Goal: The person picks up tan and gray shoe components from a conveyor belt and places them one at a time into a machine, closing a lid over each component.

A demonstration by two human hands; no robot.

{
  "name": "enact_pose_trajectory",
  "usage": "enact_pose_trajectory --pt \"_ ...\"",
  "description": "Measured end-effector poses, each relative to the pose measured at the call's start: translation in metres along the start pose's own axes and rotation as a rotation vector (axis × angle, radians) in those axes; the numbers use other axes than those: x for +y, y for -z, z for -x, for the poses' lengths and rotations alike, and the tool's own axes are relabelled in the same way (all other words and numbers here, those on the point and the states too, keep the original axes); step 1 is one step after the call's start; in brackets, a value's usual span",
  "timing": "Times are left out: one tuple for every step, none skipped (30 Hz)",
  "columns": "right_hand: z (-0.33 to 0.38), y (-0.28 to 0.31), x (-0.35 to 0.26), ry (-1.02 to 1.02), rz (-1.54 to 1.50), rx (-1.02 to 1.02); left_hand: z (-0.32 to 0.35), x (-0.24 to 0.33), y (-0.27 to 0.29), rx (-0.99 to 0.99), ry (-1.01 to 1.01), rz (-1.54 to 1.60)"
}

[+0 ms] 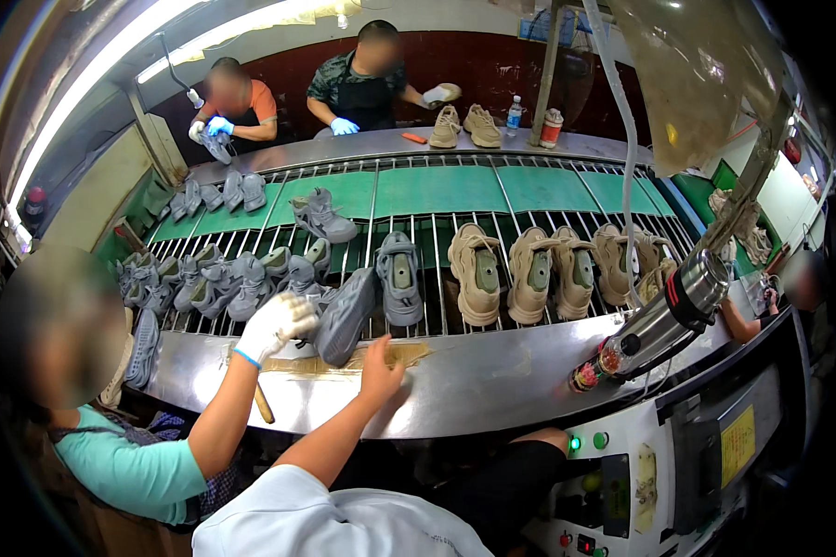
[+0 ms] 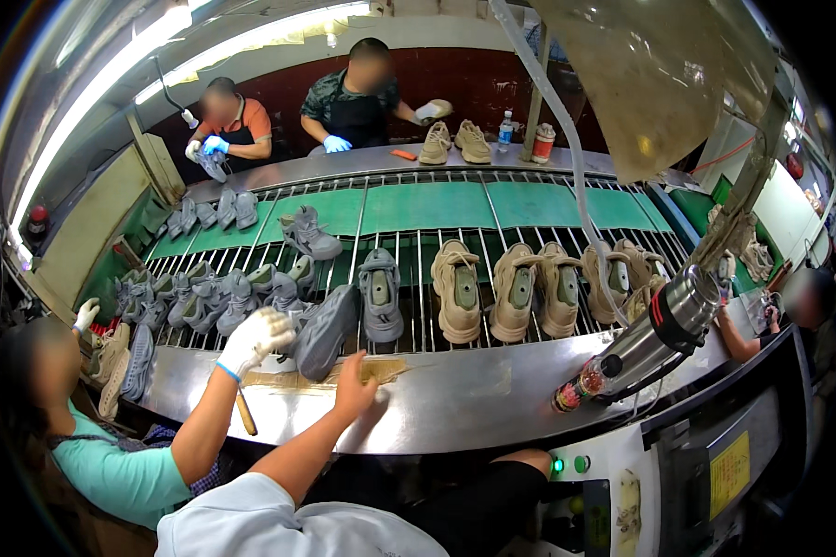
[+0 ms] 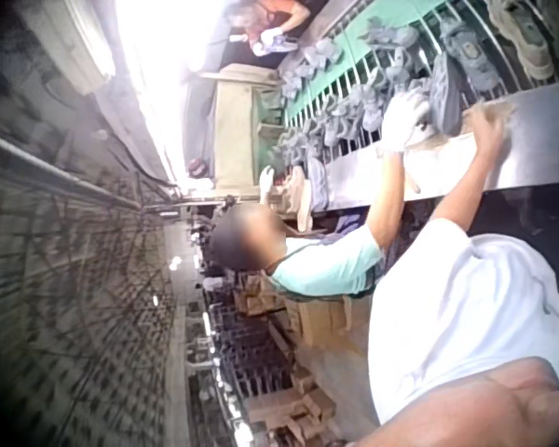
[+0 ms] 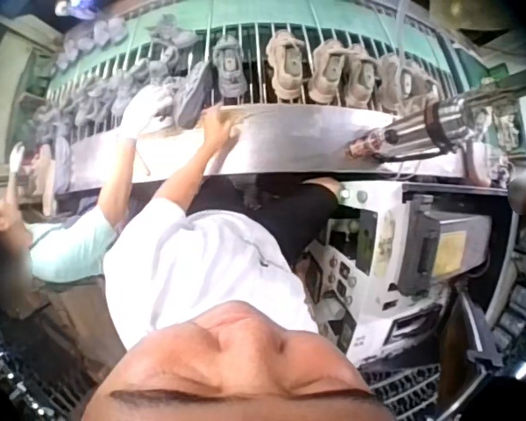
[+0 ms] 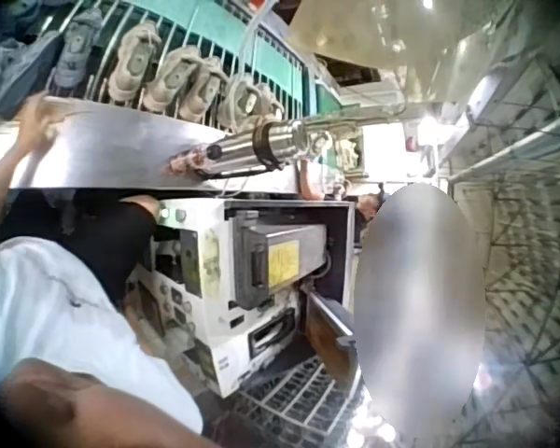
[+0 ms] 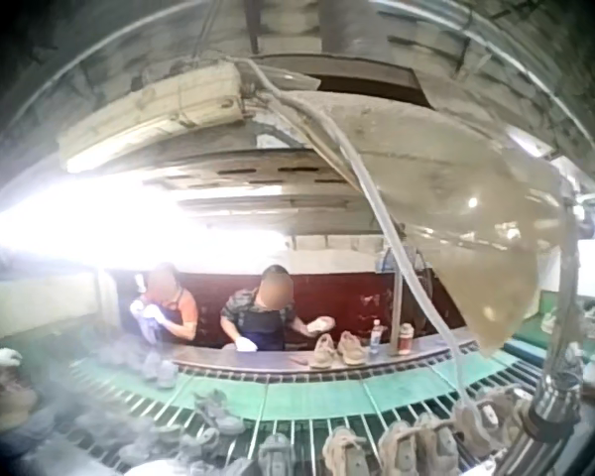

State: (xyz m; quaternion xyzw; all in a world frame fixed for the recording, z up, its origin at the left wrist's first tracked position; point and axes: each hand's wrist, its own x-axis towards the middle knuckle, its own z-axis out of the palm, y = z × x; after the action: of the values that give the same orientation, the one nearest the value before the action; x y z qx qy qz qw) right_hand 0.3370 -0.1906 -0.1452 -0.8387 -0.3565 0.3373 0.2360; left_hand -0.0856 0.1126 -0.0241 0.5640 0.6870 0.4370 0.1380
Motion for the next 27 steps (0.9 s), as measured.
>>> enact_pose_trajectory --pt "-0.002 0.000 -0.001 0.012 -0.004 -0.005 0.017 -0.001 0.006 0.017 -0.059 -0.077" --pt "-0.005 0.000 -0.002 0.018 -0.005 -0.003 0.022 0.001 0.015 0.022 -0.110 -0.123" --pt "-0.005 0.001 -0.002 0.021 -0.008 -0.001 0.025 0.002 0.023 0.025 -0.164 -0.168" --pt "-0.004 0.002 -0.001 0.019 -0.008 0.001 0.020 0.002 0.027 0.032 -0.219 -0.257" --pt "-0.004 0.003 -0.003 0.025 -0.012 0.003 0.009 0.002 0.036 0.050 -0.274 -0.351" --pt "-0.003 0.002 -0.004 0.032 -0.014 0.002 -0.003 0.001 0.043 0.067 -0.329 -0.443" --pt "-0.002 0.003 -0.004 0.034 -0.016 0.003 -0.017 -0.002 0.047 0.050 -0.343 -0.503" --pt "0.000 0.002 -0.005 0.037 -0.018 0.001 -0.034 -0.009 0.048 0.035 -0.358 -0.563" --pt "0.001 0.002 -0.005 0.036 -0.022 0.008 -0.051 -0.018 0.047 0.017 -0.378 -0.620" --pt "0.004 0.002 -0.006 0.035 -0.024 0.005 -0.067 -0.035 0.045 -0.004 -0.360 -0.722" --pt "0.006 0.002 -0.005 0.029 -0.025 0.014 -0.082 -0.045 0.041 -0.029 -0.347 -0.818" --pt "0.009 0.003 -0.001 0.019 -0.025 0.028 -0.093 -0.032 0.045 -0.142 -0.268 -0.898" --pt "0.013 0.005 0.003 0.006 -0.026 0.039 -0.105 -0.052 0.036 -0.078 -0.281 -1.006" --pt "0.017 0.007 0.006 -0.007 -0.026 0.051 -0.114 -0.060 0.032 -0.063 -0.271 -1.081" --pt "0.022 0.007 0.010 -0.016 -0.020 0.053 -0.120 -0.066 0.030 -0.048 -0.254 -1.162" --pt "0.026 0.008 0.013 -0.024 -0.019 0.059 -0.125 -0.071 0.025 -0.036 -0.221 -1.190" --pt "0.033 0.009 0.018 -0.038 -0.016 0.061 -0.125 -0.074 0.023 -0.034 -0.184 -1.221" --pt "0.037 0.011 0.022 -0.048 -0.017 0.062 -0.129 -0.077 0.023 -0.037 -0.170 -1.290" --pt "0.041 0.010 0.025 -0.053 -0.016 0.065 -0.134 -0.081 0.026 -0.068 -0.150 -1.341" --pt "0.048 0.014 0.029 -0.075 -0.016 0.086 -0.137 -0.063 0.019 -0.161 -0.094 -1.318" --pt "0.053 0.017 0.033 -0.091 -0.020 0.109 -0.141 -0.039 0.019 -0.248 -0.037 -1.299" --pt "0.054 0.017 0.034 -0.085 -0.030 0.111 -0.149 -0.036 0.034 -0.291 0.033 -1.224" --pt "0.056 0.018 0.039 -0.080 -0.038 0.124 -0.155 -0.017 0.052 -0.389 0.106 -1.106" --pt "0.054 0.019 0.043 -0.075 -0.049 0.138 -0.159 -0.019 0.063 -0.377 0.081 -1.037" --pt "0.050 0.019 0.043 -0.054 -0.061 0.148 -0.158 -0.023 0.082 -0.359 0.067 -0.975" --pt "0.046 0.021 0.048 -0.045 -0.071 0.185 -0.156 -0.009 0.090 -0.317 0.073 -0.840" --pt "0.039 0.023 0.052 -0.020 -0.090 0.224 -0.149 0.007 0.101 -0.278 0.079 -0.704"
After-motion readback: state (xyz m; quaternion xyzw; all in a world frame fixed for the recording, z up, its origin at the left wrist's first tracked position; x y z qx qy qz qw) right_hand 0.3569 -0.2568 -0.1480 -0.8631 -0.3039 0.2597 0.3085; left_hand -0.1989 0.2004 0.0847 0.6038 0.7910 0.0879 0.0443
